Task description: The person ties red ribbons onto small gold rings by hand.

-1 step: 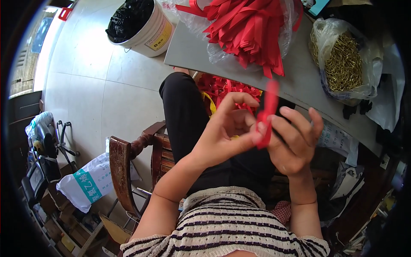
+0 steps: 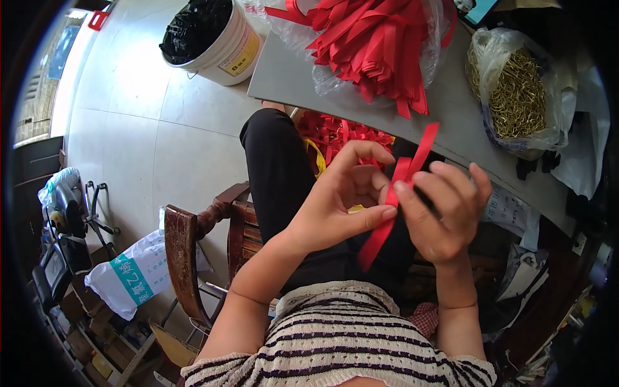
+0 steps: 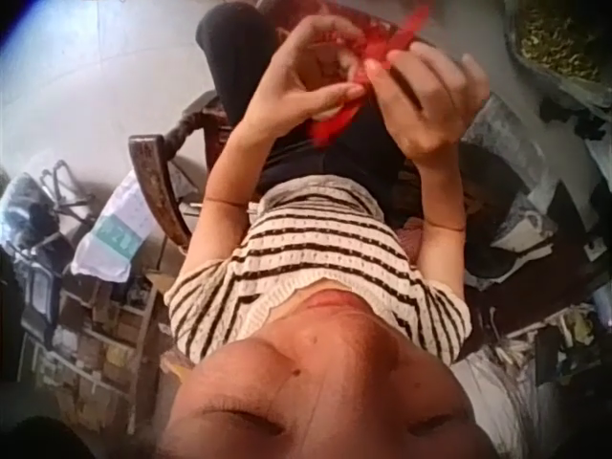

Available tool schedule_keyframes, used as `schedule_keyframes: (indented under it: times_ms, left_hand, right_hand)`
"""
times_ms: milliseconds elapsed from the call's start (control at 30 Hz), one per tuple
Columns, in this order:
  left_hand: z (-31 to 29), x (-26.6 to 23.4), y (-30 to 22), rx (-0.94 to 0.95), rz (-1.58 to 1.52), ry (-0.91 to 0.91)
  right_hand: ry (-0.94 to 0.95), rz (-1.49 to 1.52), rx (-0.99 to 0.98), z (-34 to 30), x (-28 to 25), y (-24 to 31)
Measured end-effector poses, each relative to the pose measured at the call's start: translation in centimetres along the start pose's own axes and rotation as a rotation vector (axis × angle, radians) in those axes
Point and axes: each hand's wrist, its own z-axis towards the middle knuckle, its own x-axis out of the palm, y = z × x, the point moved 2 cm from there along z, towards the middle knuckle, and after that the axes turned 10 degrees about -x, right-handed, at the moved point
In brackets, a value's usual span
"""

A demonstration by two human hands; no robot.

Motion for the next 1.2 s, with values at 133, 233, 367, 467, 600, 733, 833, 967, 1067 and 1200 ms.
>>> schedule_keyframes:
  times_ms: [133, 233, 367, 467, 600, 733, 833, 967, 1067, 1200]
  left_hand:
    - [0.0, -0.8, 0.2, -0.021, 0.159, -0.015]
    - [-0.2, -0.7, -0.5, -0.013, 0.342, -0.09]
    - [0.0, 0.0, -1.2, 0.156, 0.647, -0.196]
    - [0.4, -0.3, -0.6, 0.297, 0.645, -0.151]
    - [0.1, -0.2, -0.3, 0.038, 0.186, -0.006]
    - [-0.1, 0.0, 0.3, -0.216, -0.096, 0.149]
    - [0.3, -0.4, 0.9, -0.04, -0.355, -0.09]
    - [0.4, -1.0, -0.1, 0.294, 0.134, -0.485]
    - [0.3, 0.9, -1.5, 0.424, 0.905, -0.237]
    - [0.6, 0.9, -1.7, 0.241, 0.731, -0.022]
  right_hand:
    - [-0.062, 0.492, 0.305, -0.2, 0.2, -0.6]
    - [-0.033, 0.874, 0.397, -0.6, 0.9, -1.3]
    - [-0.009, 0.742, 0.324, -0.4, 1.0, -1.0]
    - [-0.058, 1.022, 0.647, -0.8, 0.8, -1.0]
    - [0.031, 1.124, 0.607, 0.3, -0.2, -1.9]
    - [0.028, 1.059, 0.183, 2.0, 0.0, -3.2]
    - [-0.194, 0.95, 0.129, 1.2, 1.0, -3.1]
    - [-0.087, 0.877, 0.193, 0.1, -0.5, -1.3]
    - [-0.068, 0.804, 0.243, 1.5, -1.3, -1.6]
    - [-0.049, 0.929, 0.54, 1.3, -0.3, -2.8]
